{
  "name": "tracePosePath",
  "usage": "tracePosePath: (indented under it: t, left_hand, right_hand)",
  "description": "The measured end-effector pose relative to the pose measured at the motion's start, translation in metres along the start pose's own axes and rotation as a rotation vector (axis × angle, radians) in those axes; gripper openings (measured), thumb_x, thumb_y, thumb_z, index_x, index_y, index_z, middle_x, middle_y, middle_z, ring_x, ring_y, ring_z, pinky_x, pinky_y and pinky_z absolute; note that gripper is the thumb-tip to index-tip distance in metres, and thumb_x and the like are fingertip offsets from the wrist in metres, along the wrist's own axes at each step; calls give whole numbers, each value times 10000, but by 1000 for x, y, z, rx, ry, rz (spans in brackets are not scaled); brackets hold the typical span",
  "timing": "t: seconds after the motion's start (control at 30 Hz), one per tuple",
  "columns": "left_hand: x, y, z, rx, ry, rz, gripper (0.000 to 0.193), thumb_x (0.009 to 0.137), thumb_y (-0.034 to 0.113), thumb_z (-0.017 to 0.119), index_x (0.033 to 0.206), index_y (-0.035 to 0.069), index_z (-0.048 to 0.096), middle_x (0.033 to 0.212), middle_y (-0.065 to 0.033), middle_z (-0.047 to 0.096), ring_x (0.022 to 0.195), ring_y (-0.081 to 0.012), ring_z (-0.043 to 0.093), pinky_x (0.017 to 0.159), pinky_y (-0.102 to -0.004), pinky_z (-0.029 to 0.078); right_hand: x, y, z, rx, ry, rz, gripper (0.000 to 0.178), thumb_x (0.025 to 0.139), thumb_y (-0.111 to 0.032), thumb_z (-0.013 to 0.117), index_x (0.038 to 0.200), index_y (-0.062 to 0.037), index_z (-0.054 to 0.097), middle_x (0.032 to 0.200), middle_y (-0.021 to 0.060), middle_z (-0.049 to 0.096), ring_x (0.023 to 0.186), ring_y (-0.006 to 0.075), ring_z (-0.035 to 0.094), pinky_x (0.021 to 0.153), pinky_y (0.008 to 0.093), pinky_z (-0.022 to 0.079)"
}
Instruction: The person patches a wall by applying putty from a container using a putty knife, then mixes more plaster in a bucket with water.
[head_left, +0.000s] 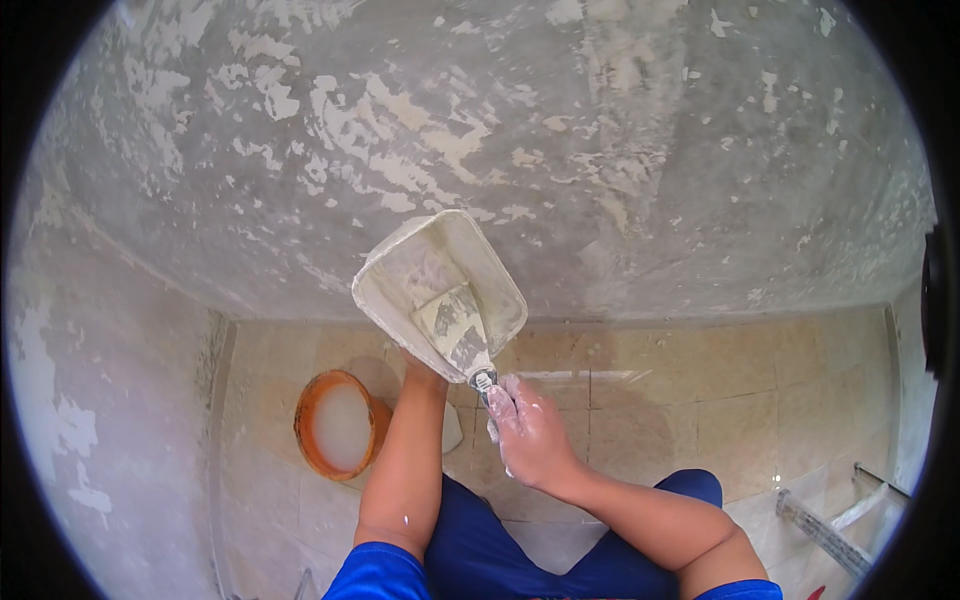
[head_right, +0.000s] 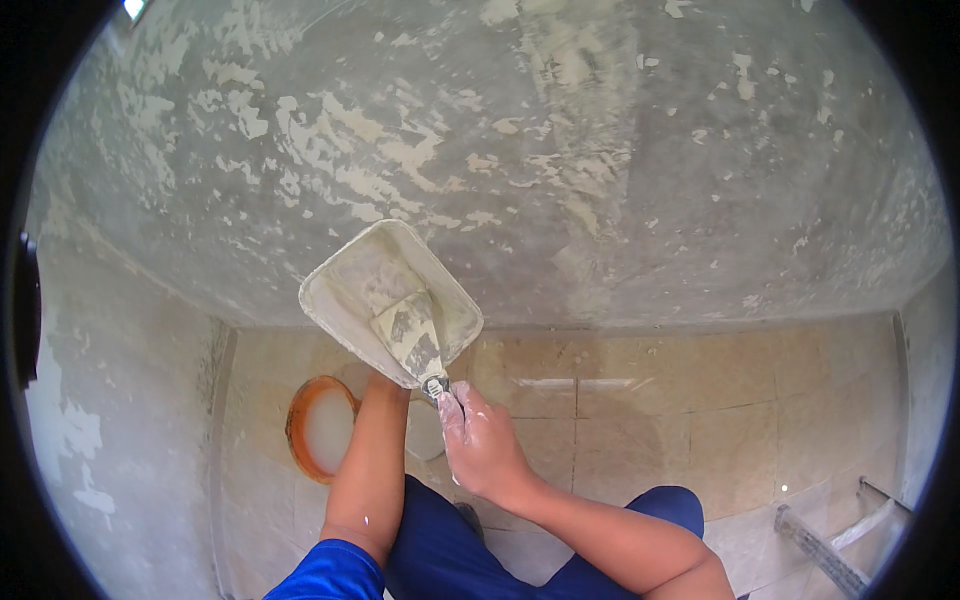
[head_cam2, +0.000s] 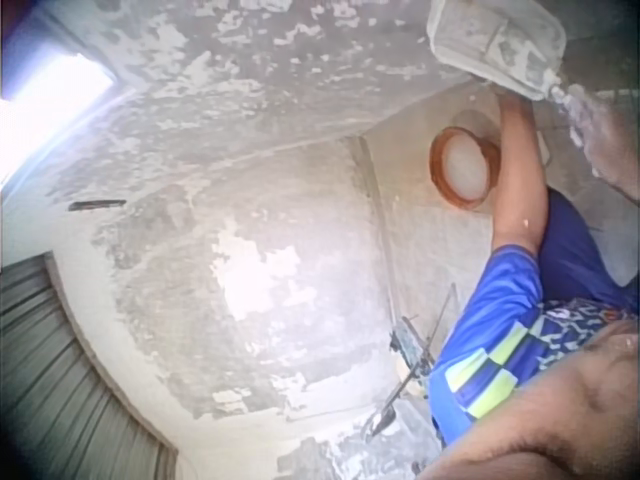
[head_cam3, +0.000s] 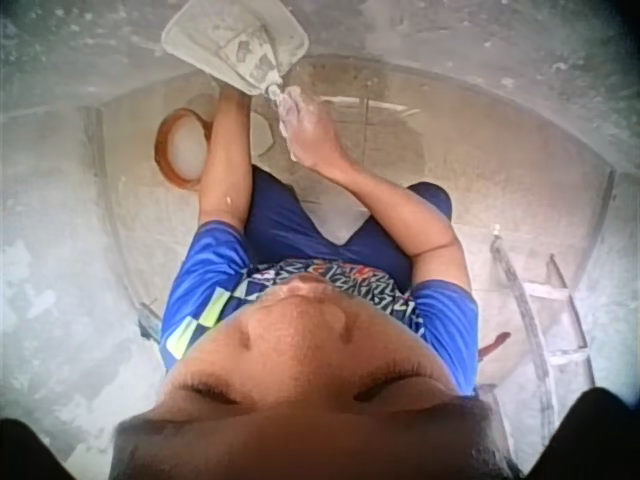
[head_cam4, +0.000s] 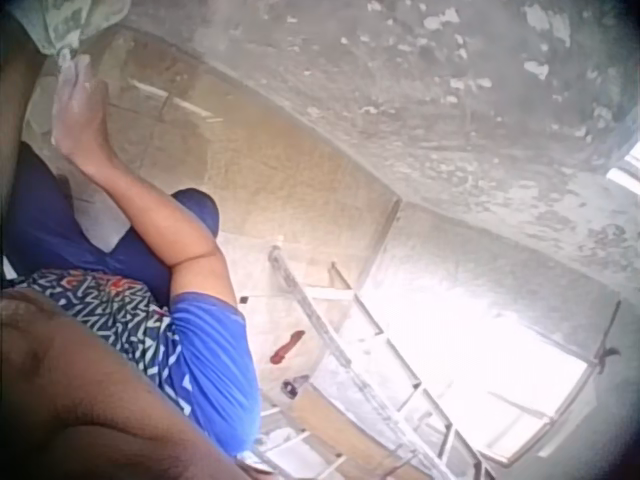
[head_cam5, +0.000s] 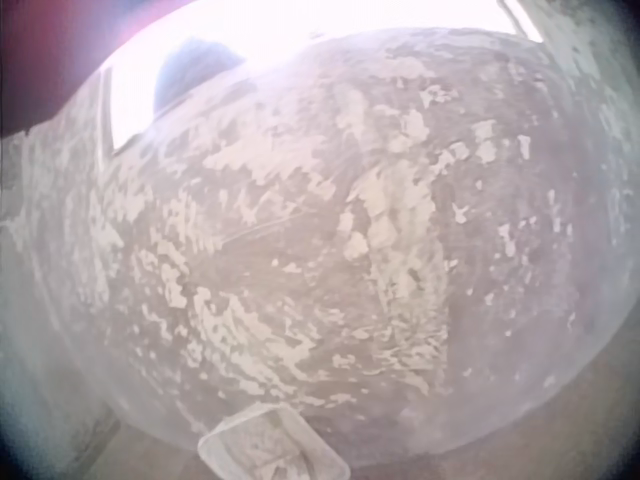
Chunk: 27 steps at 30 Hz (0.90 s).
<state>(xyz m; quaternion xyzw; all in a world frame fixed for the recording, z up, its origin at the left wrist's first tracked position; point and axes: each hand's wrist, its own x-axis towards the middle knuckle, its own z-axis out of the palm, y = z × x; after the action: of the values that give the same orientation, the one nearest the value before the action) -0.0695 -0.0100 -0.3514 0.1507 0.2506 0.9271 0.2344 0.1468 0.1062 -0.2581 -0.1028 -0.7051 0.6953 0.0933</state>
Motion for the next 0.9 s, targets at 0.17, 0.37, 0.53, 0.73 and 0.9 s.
tracePosePath:
  t: [0.17, 0.37, 0.53, 0.73, 0.9]
  left_hand:
    - [-2, -4, -6, 12, -26, -32, 604, 1071, 542, 512, 1456, 80, 563, 1368, -142, 665, 1242, -297, 659, 1052, -460, 576]
    - [0, -25, 13, 207, 37, -21, 859, 991, 710, 533, 1546, 58, 458, 1448, -170, 609, 1296, -331, 632, 1104, -496, 540]
    - [-5, -32, 47, 199, -92, -25, 816, 1015, 697, 520, 1541, 75, 471, 1431, -138, 620, 1279, -282, 637, 1091, -450, 547]
    - [-10, -56, 61, 379, 4, 4, 923, 978, 776, 522, 1565, 69, 438, 1419, -139, 622, 1266, -268, 645, 1080, -444, 551]
    - [-6, -64, 77, 339, -39, -31, 925, 979, 782, 514, 1566, 70, 438, 1410, -135, 627, 1253, -259, 651, 1072, -438, 554]
  right_hand:
    - [0, 1, -1, -69, -4, -71, 296, 1142, -248, 484, 955, -28, 548, 662, 42, 547, 551, 141, 528, 511, 346, 413]
    - [0, -11, -4, 113, -3, 52, 302, 1143, -245, 468, 977, -9, 555, 684, 78, 540, 553, 151, 523, 527, 359, 431]
    - [-3, -26, -15, -126, 62, -54, 281, 1101, -195, 493, 970, 44, 559, 780, 319, 604, 741, 569, 571, 662, 584, 438]
    - [3, -39, -29, -233, 161, -117, 276, 1099, -197, 489, 970, 32, 574, 773, 325, 617, 770, 576, 595, 673, 616, 432]
    - [16, -23, -40, -118, 186, -113, 305, 1108, -230, 501, 958, 27, 572, 721, 285, 598, 647, 511, 571, 613, 559, 445]
